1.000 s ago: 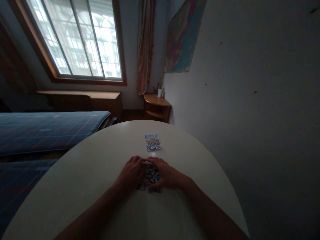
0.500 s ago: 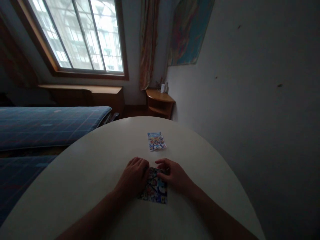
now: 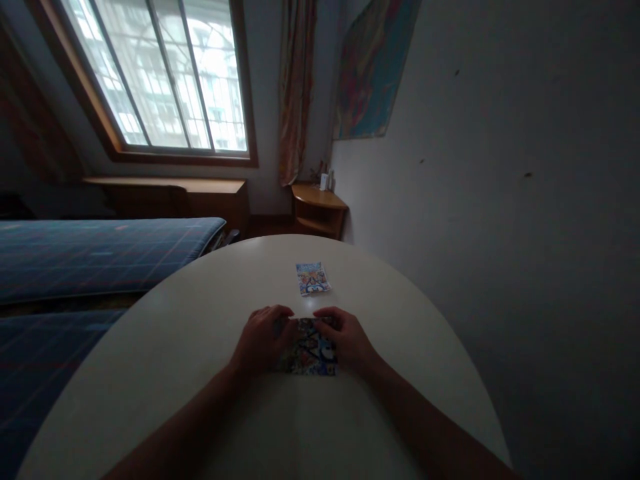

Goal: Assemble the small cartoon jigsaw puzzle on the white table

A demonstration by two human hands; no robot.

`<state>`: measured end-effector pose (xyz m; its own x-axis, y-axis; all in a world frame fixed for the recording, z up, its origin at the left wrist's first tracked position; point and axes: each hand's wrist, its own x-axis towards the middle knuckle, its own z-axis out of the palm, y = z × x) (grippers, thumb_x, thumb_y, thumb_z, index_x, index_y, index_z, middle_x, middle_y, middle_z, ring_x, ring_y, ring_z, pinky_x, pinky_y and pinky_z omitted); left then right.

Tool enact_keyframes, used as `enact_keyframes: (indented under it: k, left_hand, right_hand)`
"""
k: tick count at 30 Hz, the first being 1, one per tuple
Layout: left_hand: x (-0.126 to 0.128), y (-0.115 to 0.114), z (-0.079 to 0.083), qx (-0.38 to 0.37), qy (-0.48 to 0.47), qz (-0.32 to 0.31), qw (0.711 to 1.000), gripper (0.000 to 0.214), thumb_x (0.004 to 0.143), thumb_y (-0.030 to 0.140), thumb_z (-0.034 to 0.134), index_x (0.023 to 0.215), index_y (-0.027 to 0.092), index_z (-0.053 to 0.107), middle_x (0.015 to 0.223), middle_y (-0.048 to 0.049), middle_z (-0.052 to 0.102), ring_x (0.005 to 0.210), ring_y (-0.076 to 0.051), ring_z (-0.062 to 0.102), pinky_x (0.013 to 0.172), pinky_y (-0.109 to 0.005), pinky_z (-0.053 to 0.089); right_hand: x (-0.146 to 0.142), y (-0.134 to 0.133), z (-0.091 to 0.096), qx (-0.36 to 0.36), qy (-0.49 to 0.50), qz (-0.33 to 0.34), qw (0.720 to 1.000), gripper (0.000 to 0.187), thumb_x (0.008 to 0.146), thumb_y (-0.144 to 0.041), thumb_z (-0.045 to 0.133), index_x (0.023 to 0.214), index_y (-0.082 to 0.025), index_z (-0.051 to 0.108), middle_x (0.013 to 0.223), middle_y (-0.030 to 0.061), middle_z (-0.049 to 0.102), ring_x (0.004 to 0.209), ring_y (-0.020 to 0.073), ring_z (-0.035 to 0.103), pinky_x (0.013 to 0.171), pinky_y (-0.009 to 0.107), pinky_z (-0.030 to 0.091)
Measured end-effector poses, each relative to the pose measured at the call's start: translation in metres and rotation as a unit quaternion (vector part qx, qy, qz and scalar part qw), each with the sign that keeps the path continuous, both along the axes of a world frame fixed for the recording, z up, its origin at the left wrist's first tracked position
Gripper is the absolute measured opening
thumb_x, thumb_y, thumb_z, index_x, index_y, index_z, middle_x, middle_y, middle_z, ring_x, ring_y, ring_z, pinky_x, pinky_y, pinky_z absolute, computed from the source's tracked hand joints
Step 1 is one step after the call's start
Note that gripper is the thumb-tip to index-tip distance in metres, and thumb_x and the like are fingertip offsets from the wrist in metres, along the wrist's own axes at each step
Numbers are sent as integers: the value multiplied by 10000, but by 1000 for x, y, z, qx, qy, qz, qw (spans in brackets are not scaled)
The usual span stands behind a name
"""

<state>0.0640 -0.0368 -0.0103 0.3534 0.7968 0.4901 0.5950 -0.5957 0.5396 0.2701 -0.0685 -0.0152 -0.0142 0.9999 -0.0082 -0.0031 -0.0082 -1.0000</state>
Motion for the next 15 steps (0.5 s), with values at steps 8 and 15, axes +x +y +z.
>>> enact_keyframes:
  k: [8, 15]
  left_hand:
    - [1, 2, 1, -106, -77, -56, 990, 187, 885, 350, 558, 874, 208, 681, 872, -39, 737, 821, -198, 678, 801, -313, 508]
    - [4, 0, 3, -128, -63, -21, 990, 280, 891, 429, 542, 837, 204, 699, 790, -33, 738, 717, -196, 673, 732, -301, 498]
  right_hand:
    - [1, 0, 2, -29, 47, -11, 998, 503, 652, -477, 828, 1043, -184, 708, 874, 41, 730, 793, 201, 679, 744, 332, 535]
    - [0, -2, 6, -10, -20, -22, 1000, 492, 723, -524, 762, 1072, -183, 694, 904, 62, 743, 827, 214, 690, 752, 339, 537]
